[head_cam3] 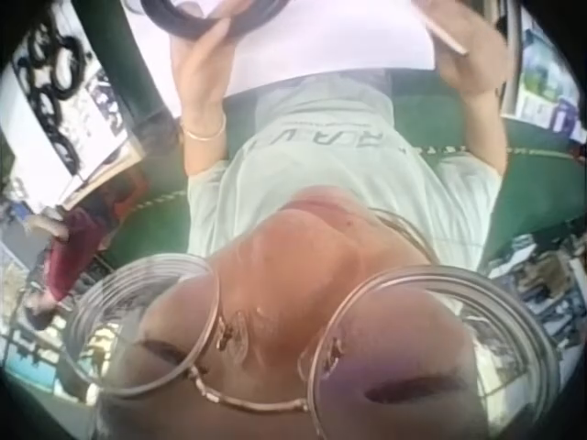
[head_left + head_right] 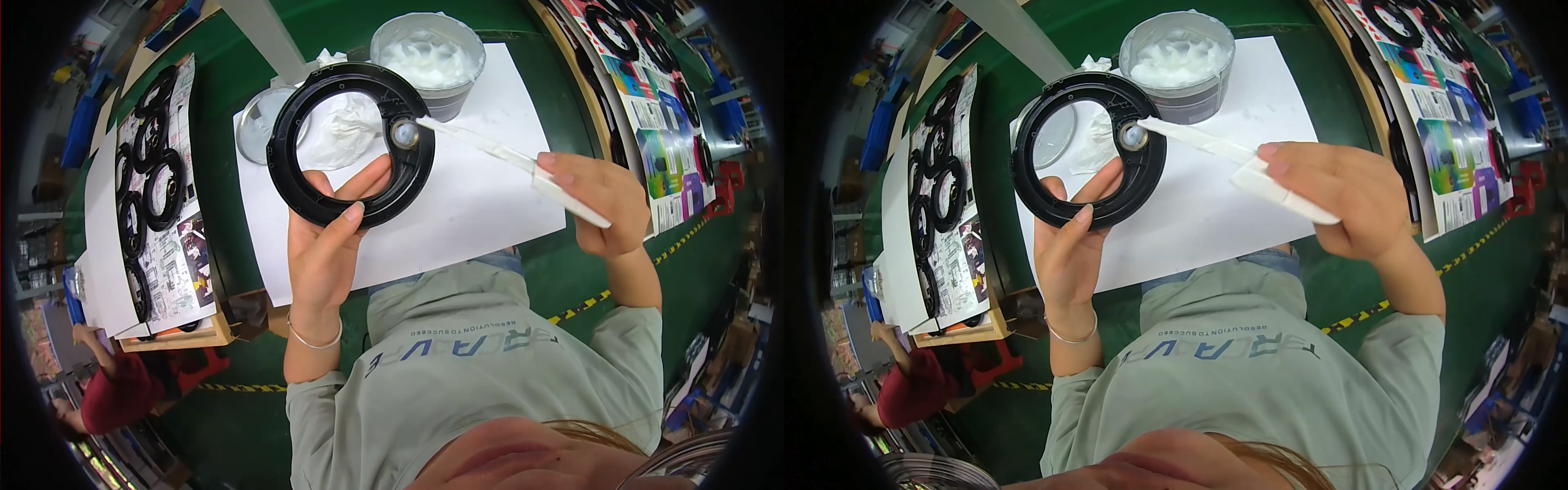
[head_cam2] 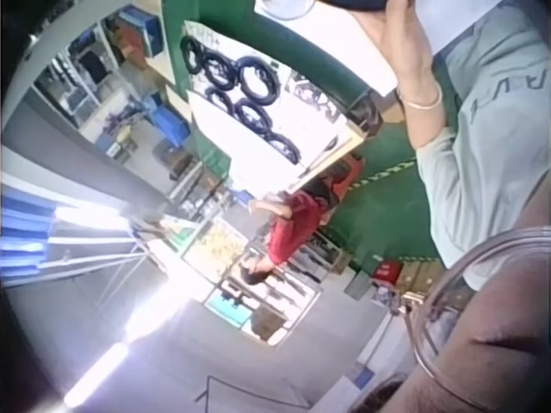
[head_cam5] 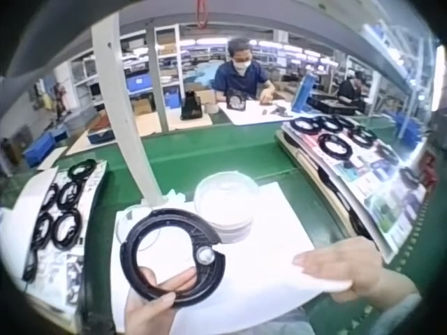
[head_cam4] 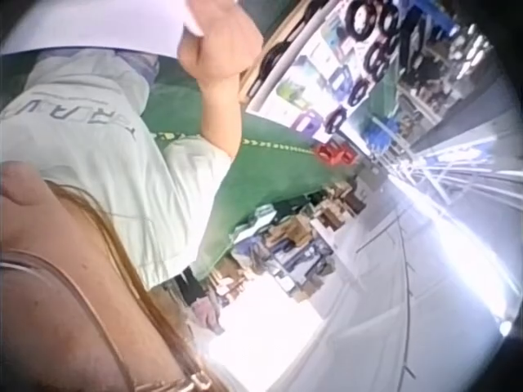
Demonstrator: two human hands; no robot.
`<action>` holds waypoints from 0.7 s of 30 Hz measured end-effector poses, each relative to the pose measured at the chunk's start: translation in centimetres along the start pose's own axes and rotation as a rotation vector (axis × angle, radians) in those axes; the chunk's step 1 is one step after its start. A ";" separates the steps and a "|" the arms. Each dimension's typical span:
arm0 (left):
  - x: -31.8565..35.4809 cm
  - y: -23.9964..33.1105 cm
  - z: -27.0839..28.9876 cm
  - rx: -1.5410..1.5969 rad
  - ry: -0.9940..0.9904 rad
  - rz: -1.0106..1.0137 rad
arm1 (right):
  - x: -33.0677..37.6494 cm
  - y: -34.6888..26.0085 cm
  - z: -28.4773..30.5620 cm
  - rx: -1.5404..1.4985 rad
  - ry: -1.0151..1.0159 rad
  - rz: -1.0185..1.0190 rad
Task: Applying a white lubricant or paste to circular black plastic components using a hand spatula.
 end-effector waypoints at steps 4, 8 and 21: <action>0.0 0.2 -0.4 0.001 -0.002 0.007 | -0.5 -0.6 -0.2 0.046 -0.035 0.066; 0.1 0.2 -0.4 0.002 -0.013 0.008 | -0.6 -0.6 -0.3 0.029 -0.044 0.057; 0.1 0.0 -0.1 -0.009 -0.030 -0.026 | -0.2 -0.2 -0.8 -0.021 -0.045 -0.030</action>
Point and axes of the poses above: each hand's wrist, its own x-axis away from the middle knuckle, its own z-axis out of the back of the hand, y = z × x, the point moved 4 cm from there along -x, towards the middle knuckle, and after that the axes turned 5 degrees about -x, right-handed, at the moved point
